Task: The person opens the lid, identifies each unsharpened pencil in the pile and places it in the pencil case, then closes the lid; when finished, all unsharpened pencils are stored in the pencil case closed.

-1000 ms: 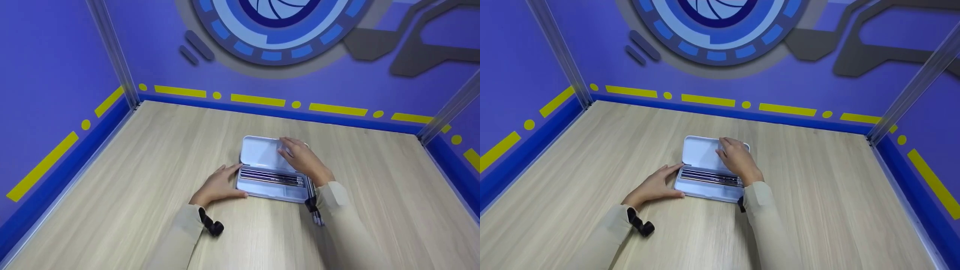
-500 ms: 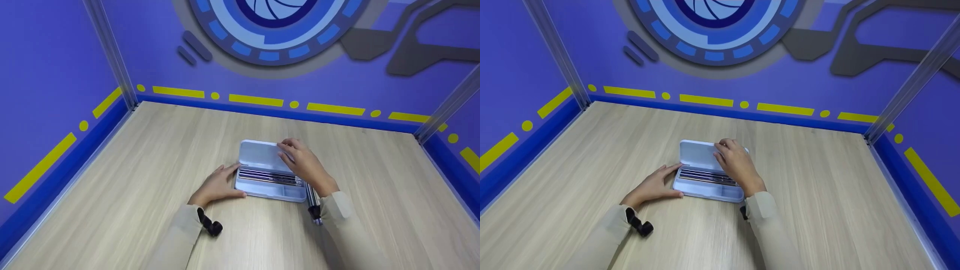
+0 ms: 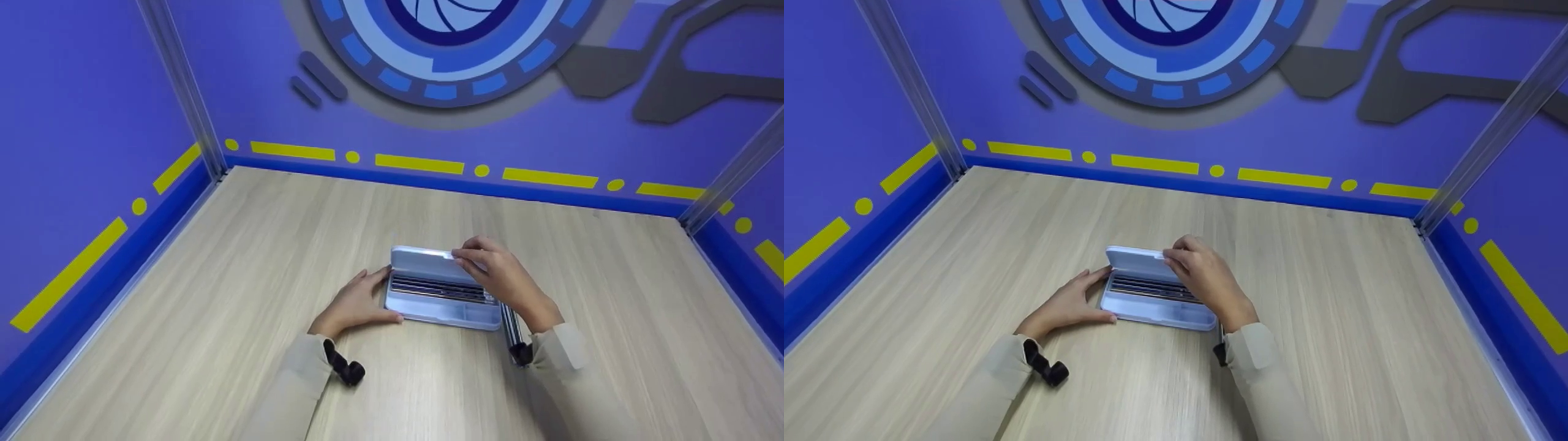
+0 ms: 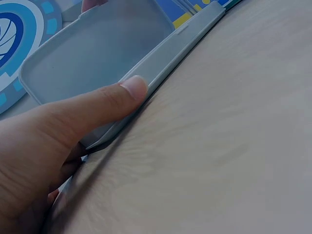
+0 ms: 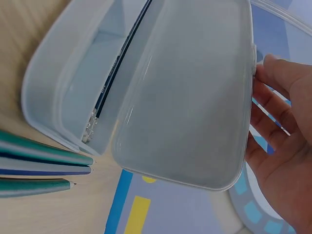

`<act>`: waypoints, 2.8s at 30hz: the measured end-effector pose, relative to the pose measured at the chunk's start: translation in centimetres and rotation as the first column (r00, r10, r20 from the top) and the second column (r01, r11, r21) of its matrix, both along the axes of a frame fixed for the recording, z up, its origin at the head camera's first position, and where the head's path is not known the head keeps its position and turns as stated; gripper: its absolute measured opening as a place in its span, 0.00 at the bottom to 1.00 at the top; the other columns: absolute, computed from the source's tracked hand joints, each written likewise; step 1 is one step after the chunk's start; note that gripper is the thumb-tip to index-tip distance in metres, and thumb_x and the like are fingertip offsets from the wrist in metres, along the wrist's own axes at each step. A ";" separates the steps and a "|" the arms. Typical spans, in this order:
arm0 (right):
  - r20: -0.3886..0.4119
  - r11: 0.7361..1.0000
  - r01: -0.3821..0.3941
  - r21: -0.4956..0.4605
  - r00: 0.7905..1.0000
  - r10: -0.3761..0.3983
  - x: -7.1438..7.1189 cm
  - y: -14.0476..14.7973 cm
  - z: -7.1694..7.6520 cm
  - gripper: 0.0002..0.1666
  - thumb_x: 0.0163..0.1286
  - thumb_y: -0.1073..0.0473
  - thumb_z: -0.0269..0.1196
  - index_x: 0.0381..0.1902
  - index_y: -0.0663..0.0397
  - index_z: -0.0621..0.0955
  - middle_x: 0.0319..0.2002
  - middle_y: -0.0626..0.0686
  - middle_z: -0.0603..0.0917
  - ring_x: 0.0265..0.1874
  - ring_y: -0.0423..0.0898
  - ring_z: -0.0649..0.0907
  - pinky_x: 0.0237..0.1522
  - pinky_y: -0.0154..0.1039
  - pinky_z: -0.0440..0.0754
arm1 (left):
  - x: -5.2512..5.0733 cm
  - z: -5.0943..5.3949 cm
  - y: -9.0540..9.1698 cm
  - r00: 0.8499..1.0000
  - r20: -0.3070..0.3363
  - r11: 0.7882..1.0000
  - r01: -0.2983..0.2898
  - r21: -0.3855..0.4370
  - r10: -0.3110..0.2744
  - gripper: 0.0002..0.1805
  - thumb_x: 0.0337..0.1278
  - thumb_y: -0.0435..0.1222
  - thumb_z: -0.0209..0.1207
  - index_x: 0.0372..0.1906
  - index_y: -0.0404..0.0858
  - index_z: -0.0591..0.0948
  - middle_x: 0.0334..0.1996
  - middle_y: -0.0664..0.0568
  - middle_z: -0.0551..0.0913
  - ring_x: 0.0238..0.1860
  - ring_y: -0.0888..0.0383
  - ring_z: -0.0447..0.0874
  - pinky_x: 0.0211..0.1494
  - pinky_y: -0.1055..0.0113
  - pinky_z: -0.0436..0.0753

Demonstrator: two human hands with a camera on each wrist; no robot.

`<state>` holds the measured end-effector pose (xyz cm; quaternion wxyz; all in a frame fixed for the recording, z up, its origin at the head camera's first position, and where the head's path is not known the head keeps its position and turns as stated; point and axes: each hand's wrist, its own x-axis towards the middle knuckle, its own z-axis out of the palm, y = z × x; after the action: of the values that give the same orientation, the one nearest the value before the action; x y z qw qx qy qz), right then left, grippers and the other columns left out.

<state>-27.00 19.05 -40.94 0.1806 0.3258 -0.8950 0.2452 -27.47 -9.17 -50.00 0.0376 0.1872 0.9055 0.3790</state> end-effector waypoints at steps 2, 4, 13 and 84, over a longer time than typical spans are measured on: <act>0.024 0.999 -0.031 -0.018 0.999 0.031 0.0 0.1 -0.1 0.10 0.65 0.63 0.64 0.42 0.57 0.87 0.38 0.50 0.83 0.35 0.41 0.82 0.38 0.35 0.85 | 0.0 0.0 0.0 1.000 -0.018 1.000 0.010 -0.001 -0.010 0.62 0.27 0.57 0.76 0.74 0.45 0.60 0.70 0.46 0.67 0.73 0.37 0.55 0.77 0.47 0.54; 0.068 0.998 -0.055 -0.027 0.996 0.056 0.2 0.2 -0.3 0.09 0.65 0.62 0.64 0.42 0.56 0.87 0.37 0.49 0.83 0.34 0.41 0.83 0.37 0.34 0.85 | 0.0 0.0 0.0 0.999 -0.032 1.000 0.014 -0.011 -0.014 0.62 0.27 0.58 0.75 0.74 0.44 0.60 0.69 0.45 0.68 0.73 0.37 0.56 0.77 0.48 0.55; 0.189 0.994 -0.105 0.037 0.977 0.096 0.9 0.6 -0.8 0.11 0.64 0.58 0.65 0.44 0.49 0.87 0.41 0.47 0.88 0.42 0.43 0.86 0.45 0.39 0.86 | 0.2 0.2 -0.2 1.000 0.008 1.000 -0.014 -0.027 0.014 0.63 0.28 0.59 0.75 0.75 0.46 0.58 0.70 0.45 0.66 0.73 0.34 0.53 0.74 0.42 0.57; 0.385 0.990 -0.063 0.129 0.923 0.008 2.9 1.5 -3.1 0.29 0.74 0.47 0.53 0.68 0.51 0.71 0.68 0.56 0.71 0.70 0.55 0.66 0.70 0.55 0.64 | -0.9 0.2 -1.1 0.989 -0.147 0.991 0.037 0.128 -0.017 0.32 0.70 0.49 0.49 0.74 0.43 0.60 0.77 0.50 0.52 0.77 0.50 0.47 0.78 0.48 0.47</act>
<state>-24.12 20.59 -44.04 -0.0256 0.2997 -0.9218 0.2445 -28.32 -10.30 -49.80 -0.0357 0.2286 0.8765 0.4222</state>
